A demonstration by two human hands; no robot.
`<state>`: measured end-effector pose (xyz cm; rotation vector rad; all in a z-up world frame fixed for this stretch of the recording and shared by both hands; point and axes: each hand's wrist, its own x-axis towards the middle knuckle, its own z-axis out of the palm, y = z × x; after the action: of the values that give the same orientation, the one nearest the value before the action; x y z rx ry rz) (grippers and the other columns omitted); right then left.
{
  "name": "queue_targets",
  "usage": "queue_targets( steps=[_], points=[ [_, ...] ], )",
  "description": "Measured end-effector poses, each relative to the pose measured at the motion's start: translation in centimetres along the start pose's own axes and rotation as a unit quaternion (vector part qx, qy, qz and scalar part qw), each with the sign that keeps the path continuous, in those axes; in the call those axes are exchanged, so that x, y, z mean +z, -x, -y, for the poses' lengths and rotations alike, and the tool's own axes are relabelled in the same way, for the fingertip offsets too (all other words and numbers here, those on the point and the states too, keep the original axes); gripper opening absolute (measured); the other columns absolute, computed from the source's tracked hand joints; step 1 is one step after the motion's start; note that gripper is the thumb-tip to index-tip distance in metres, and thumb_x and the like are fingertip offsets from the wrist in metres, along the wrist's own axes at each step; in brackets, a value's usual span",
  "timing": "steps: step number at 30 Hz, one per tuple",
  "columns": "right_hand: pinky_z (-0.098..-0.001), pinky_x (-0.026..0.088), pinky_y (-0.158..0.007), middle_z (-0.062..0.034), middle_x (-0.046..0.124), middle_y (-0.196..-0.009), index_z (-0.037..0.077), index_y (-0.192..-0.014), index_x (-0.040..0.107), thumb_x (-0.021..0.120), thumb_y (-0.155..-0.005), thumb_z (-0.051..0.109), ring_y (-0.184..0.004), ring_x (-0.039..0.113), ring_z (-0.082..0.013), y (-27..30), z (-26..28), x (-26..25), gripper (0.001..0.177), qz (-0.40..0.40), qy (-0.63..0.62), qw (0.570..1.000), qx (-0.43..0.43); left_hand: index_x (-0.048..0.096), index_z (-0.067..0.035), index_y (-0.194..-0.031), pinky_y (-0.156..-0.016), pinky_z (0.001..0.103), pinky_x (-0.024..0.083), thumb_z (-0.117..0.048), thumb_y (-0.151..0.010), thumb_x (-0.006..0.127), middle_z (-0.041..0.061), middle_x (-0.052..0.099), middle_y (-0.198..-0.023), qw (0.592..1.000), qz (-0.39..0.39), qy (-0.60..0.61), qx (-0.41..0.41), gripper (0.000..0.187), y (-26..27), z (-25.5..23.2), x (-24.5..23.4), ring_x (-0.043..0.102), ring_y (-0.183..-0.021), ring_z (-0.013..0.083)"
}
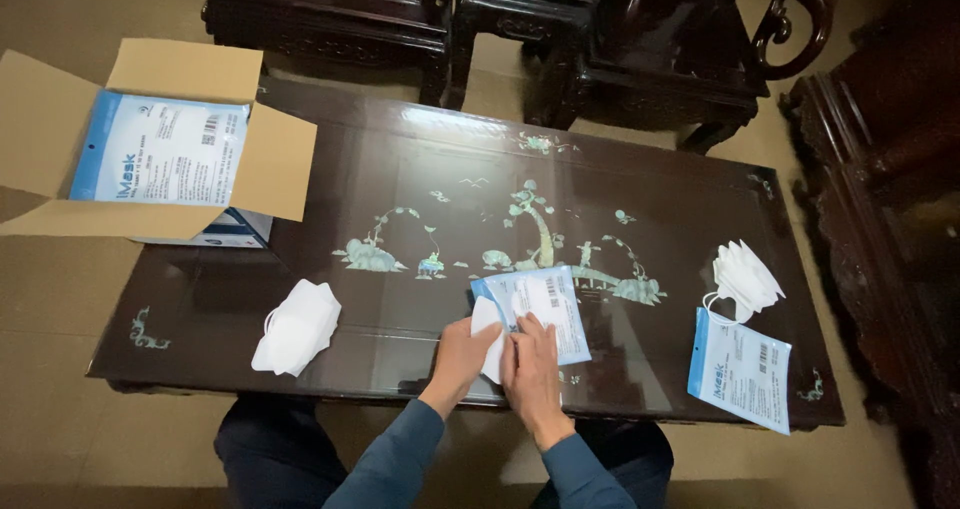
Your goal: Packing individual face masks into small plastic bags
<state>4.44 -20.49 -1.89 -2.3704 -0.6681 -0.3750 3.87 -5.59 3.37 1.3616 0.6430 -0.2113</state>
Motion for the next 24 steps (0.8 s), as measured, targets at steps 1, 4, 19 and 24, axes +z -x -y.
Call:
queue_targets(
  steps=[1,4,19,24],
  points=[
    [-0.0703,0.027,-0.120,-0.0200,0.058,-0.133,0.002,-0.105,0.055,0.055,-0.102,0.006,-0.135,0.051,-0.0459,0.0,0.3,-0.1,0.006,-0.027,0.020,0.999,-0.038,0.064,-0.008,-0.075,-0.060,0.031,0.042,-0.021,-0.091,0.069,-0.004,0.056,-0.078,0.999,-0.003,0.035,-0.001,0.021,-0.2,0.4,0.2,0.047,-0.072,0.0101],
    [-0.0639,0.032,-0.118,-0.0179,0.062,-0.129,0.003,-0.104,0.061,0.060,-0.098,0.007,-0.131,0.057,-0.0381,-0.5,2.4,-1.6,0.007,-0.055,0.070,0.993,-0.070,0.074,-0.004,-0.097,-0.075,0.032,0.050,-0.025,-0.098,0.063,0.000,0.072,-0.095,0.994,0.012,0.112,-0.015,0.024,-0.8,1.4,0.4,0.059,-0.085,0.0120],
    [-0.0603,0.037,-0.113,-0.0152,0.067,-0.114,0.001,-0.094,0.066,0.057,-0.100,0.012,-0.119,0.062,-0.0329,-0.3,7.1,-3.3,0.016,-0.068,0.070,0.993,-0.067,0.020,0.003,-0.159,-0.109,0.038,0.048,-0.039,-0.089,0.068,0.012,0.048,-0.159,0.947,0.107,0.263,-0.153,0.094,3.7,-5.2,-0.2,0.054,-0.138,0.0229],
    [-0.0515,0.043,-0.110,-0.0137,0.069,-0.120,0.004,-0.113,0.068,0.066,-0.096,0.019,-0.119,0.064,-0.0304,-1.9,5.3,-5.7,0.023,-0.094,-0.018,0.995,-0.028,0.027,-0.003,-0.142,-0.108,0.047,0.041,-0.028,-0.093,0.069,0.009,0.042,-0.145,0.958,0.105,0.227,-0.143,0.069,2.9,-4.1,-2.0,0.044,-0.130,0.0278]
  ],
)
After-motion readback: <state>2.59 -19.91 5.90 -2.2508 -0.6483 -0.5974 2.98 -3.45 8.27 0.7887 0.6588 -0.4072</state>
